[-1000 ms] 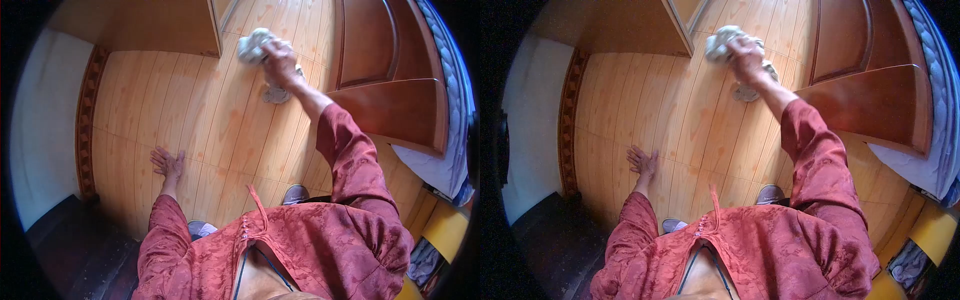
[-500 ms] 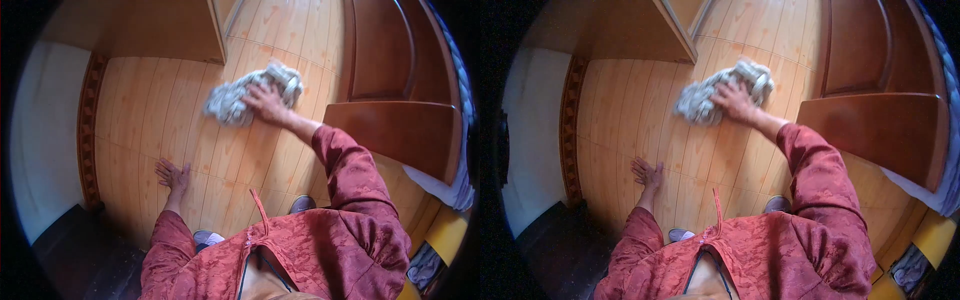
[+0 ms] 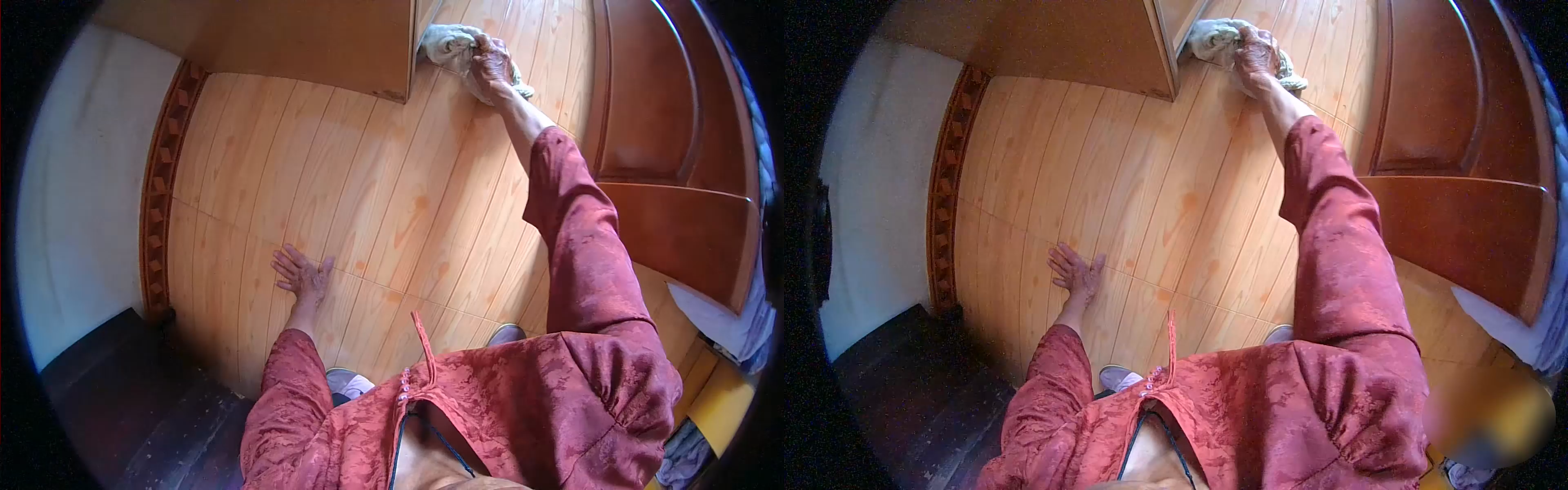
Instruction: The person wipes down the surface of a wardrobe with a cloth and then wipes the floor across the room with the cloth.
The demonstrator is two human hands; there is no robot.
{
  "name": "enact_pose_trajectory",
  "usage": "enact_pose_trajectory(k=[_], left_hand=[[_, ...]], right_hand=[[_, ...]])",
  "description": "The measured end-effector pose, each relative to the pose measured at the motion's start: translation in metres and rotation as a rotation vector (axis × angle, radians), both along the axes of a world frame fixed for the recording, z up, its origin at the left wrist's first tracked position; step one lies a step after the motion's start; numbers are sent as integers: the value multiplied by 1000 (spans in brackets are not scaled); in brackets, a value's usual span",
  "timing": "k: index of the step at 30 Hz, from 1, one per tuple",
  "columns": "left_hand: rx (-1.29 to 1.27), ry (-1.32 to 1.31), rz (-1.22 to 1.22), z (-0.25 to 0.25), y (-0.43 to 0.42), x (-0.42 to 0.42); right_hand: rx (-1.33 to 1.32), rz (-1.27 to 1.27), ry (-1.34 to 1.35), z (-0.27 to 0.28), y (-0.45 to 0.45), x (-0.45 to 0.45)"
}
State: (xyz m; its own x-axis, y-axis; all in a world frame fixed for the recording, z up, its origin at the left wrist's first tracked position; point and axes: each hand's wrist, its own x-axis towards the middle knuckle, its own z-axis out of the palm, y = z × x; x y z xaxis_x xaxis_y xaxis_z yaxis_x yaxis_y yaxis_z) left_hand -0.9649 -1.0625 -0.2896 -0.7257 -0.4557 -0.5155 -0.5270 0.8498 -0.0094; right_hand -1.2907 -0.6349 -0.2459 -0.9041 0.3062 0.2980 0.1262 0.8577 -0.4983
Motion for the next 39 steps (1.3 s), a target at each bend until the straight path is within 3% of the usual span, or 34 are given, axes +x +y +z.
enact_pose_trajectory(k=[4,6,8,11,13,17,21,23,27,33,34,35,37,39], left_hand=[[-12,-16,10,2,0,-1],[-5,-12,9,2,3,-2],[-17,-2,16,0,1,-1],[-29,-23,16,2,2,-2],[-10,15,9,-1,0,1],[-37,29,-8,-8,-2,2],[-17,6,18,-3,-1,-2],[-9,7,18,-2,0,-1],[-33,41,-15,-10,-5,1],[-38,4,-1,-5,-4,-2],[-37,10,-7,-4,-4,1],[-32,21,-15,-5,-3,2],[-17,25,-12,-3,-1,1],[-19,25,-6,1,-1,2]], right_hand=[[140,326,162,21,4,38],[94,505,146,22,-8,90],[224,562,160,17,-30,159],[195,777,-214,20,-38,261],[312,969,-507,19,-26,311],[390,884,-656,25,4,335],[451,460,-759,7,41,300],[289,206,-787,-8,54,265],[465,20,-711,-33,83,194],[393,-113,-340,-38,154,120],[382,-45,-212,-44,168,106],[327,-131,-174,4,130,116],[260,-158,-31,3,132,98],[435,-6,102,-10,132,100]])
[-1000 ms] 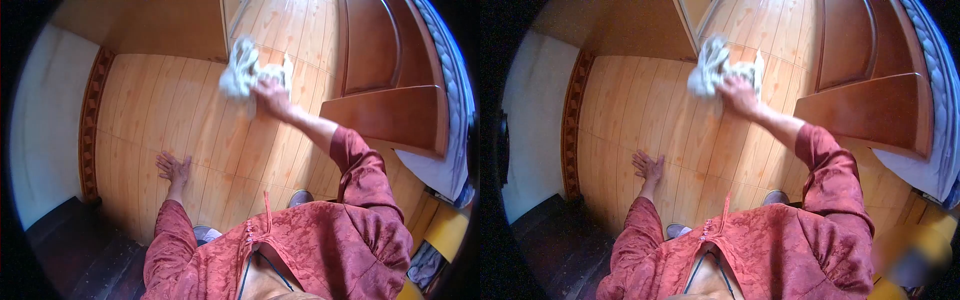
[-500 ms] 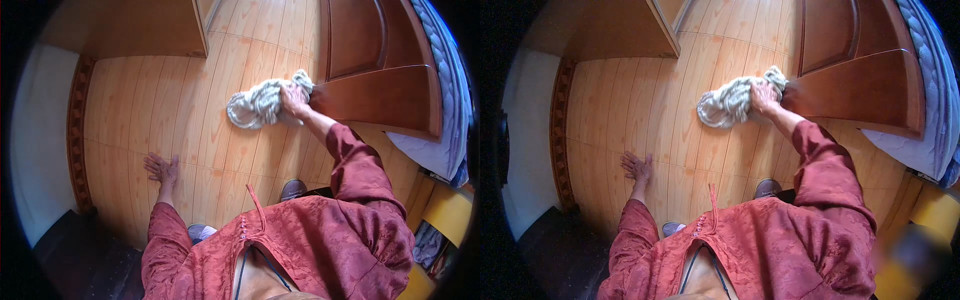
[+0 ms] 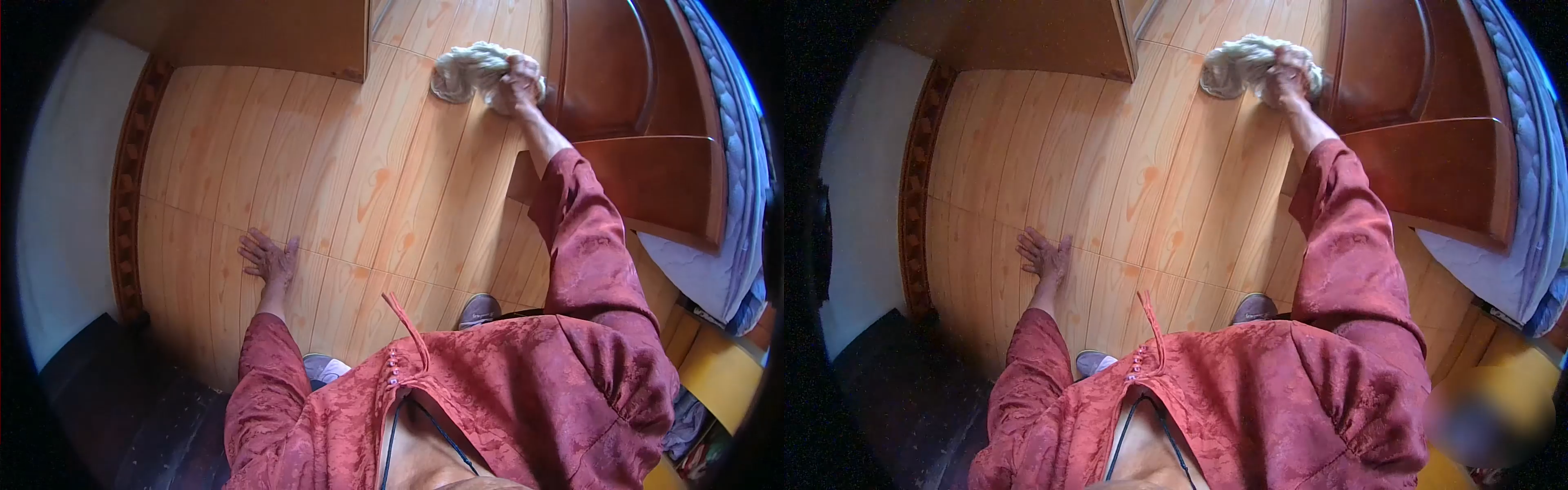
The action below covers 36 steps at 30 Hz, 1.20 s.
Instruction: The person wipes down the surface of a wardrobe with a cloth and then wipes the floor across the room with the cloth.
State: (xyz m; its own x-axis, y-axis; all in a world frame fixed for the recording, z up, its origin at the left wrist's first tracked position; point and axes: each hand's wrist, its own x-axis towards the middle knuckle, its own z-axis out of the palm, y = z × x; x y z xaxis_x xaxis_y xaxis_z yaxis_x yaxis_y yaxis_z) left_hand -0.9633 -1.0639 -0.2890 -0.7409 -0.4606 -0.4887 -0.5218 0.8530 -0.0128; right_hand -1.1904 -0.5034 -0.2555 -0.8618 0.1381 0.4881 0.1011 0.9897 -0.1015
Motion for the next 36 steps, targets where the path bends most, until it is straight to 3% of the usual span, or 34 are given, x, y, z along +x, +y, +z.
enact_pose_trajectory(k=[4,6,8,10,14,18,20,21,24,26,29,32,36], left_hand=[[-23,-7,1,-4,2,-3],[-20,-10,6,-4,2,0],[4,-6,13,1,3,-1],[0,-20,15,2,3,-2],[-3,-11,25,2,4,-2],[1,18,7,-4,1,-1],[3,37,-1,-8,-2,1],[4,27,-1,-6,-2,1],[-3,-9,-5,-2,-1,0],[-18,-14,-3,-3,1,-1],[-6,-26,-5,-2,-1,-1],[24,-28,-9,0,-2,-1],[46,-1,5,2,0,0]], right_hand=[[72,211,-222,-21,-58,76],[-22,322,-327,-46,-87,133],[56,469,-577,-16,-121,193],[-23,579,-594,2,-134,222],[23,546,-642,6,-113,197],[152,322,-468,-37,-65,125],[70,146,-557,-59,-33,76],[-154,-10,-641,-20,-41,65],[-95,115,-621,-6,-35,59],[-24,10,-721,16,-59,73],[-88,9,-788,-38,-33,99],[-81,99,-751,-44,-29,103],[-64,136,-815,3,-69,129]])
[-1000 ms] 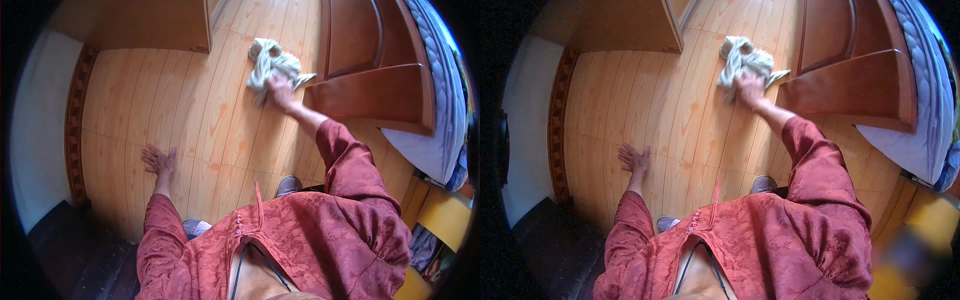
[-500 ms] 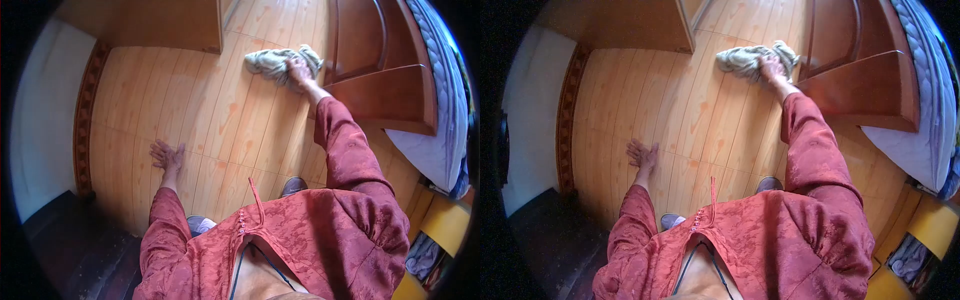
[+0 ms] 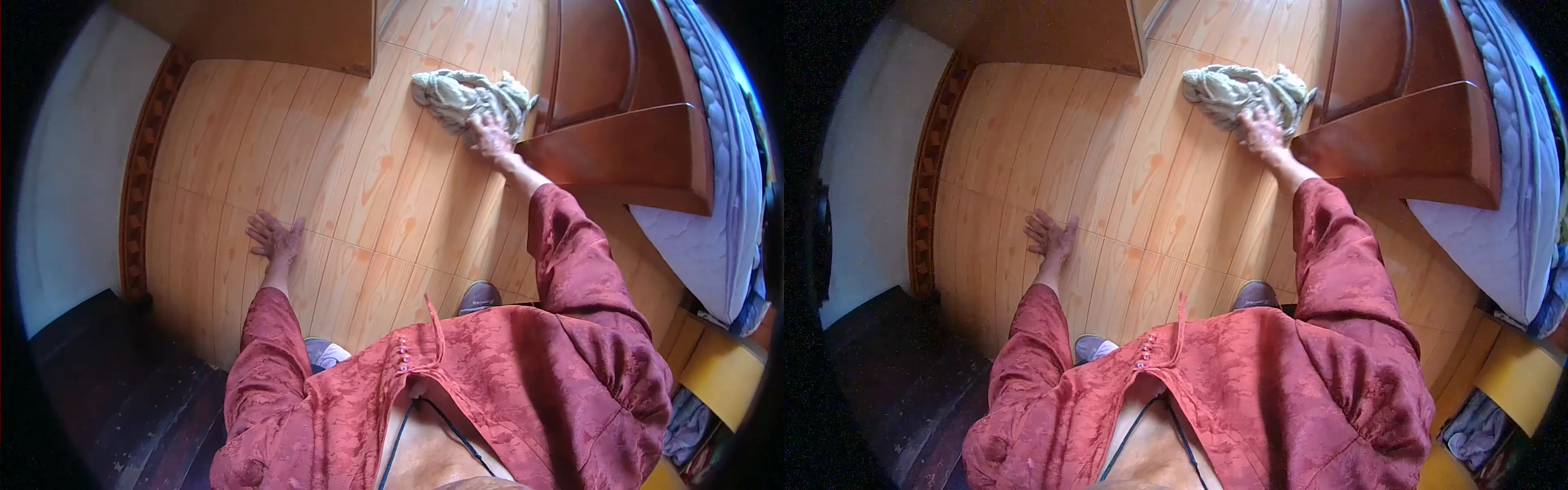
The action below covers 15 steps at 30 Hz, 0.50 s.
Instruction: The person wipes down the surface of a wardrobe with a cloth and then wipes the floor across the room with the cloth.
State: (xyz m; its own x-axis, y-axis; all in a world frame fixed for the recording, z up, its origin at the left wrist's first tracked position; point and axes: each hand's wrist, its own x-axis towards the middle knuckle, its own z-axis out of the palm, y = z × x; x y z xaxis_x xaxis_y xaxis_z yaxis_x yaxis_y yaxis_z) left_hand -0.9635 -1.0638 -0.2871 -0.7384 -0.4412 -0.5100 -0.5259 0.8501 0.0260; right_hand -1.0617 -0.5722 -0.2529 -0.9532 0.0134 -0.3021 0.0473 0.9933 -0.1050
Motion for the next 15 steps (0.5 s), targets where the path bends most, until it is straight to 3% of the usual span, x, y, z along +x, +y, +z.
enact_pose_trajectory(k=[10,15], left_hand=[[-8,-26,22,-1,-1,-2],[26,-29,25,1,-1,-3]], right_hand=[[-142,451,191,9,-100,91],[-297,628,144,15,-120,125]])
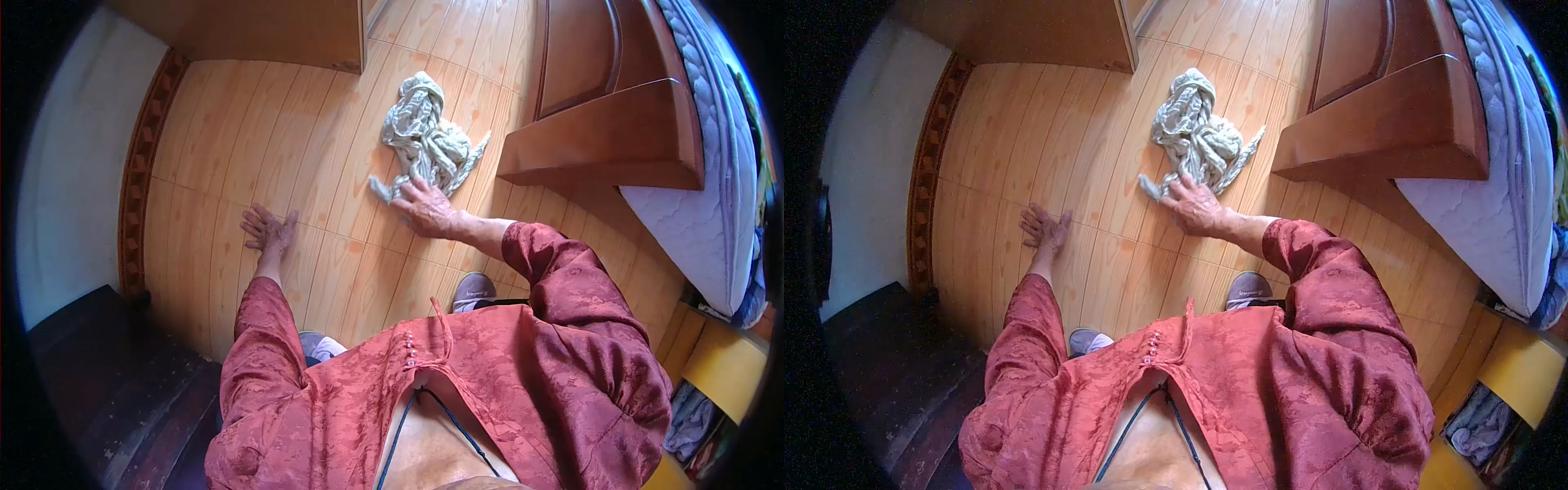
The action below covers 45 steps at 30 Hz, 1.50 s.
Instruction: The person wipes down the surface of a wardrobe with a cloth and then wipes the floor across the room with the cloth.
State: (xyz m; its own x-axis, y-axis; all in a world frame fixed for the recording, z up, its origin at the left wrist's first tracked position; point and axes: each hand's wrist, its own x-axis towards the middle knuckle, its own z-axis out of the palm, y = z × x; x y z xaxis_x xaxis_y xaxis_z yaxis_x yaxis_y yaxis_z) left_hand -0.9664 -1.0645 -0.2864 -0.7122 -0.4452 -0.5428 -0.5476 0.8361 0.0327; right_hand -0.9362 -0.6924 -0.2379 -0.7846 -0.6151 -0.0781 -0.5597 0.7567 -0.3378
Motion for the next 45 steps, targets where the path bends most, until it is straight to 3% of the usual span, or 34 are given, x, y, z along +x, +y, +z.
enact_pose_trajectory(k=[3,6,13,17,21,25,28,35,39,43,44,45], left_hand=[[10,-15,-1,3,1,-2],[17,-6,-4,4,0,-1],[5,15,-1,-3,-1,1],[0,-1,-16,-3,-4,0],[-3,27,-25,-5,-5,5],[-57,14,-23,-6,-2,1],[-75,11,-20,-10,-3,1],[-79,1,-28,-7,-2,0],[-55,-6,-18,-3,0,0],[-46,-17,-20,3,3,-1],[-47,-22,-18,5,3,-1],[-44,-15,-17,4,2,0]], right_hand=[[-23,118,-100,-3,-8,13],[-184,8,-92,-8,-10,9],[17,-126,138,12,19,-25],[17,-156,206,-20,32,-51],[-49,-543,242,-13,45,-109],[-195,-674,-195,-32,43,-149],[96,-489,-299,-28,2,-124],[51,58,-132,-6,-28,-11],[82,239,-145,-15,-8,-21],[265,-46,37,-42,52,-85],[305,-195,-25,-55,74,-111],[210,-274,81,-53,98,-130]])
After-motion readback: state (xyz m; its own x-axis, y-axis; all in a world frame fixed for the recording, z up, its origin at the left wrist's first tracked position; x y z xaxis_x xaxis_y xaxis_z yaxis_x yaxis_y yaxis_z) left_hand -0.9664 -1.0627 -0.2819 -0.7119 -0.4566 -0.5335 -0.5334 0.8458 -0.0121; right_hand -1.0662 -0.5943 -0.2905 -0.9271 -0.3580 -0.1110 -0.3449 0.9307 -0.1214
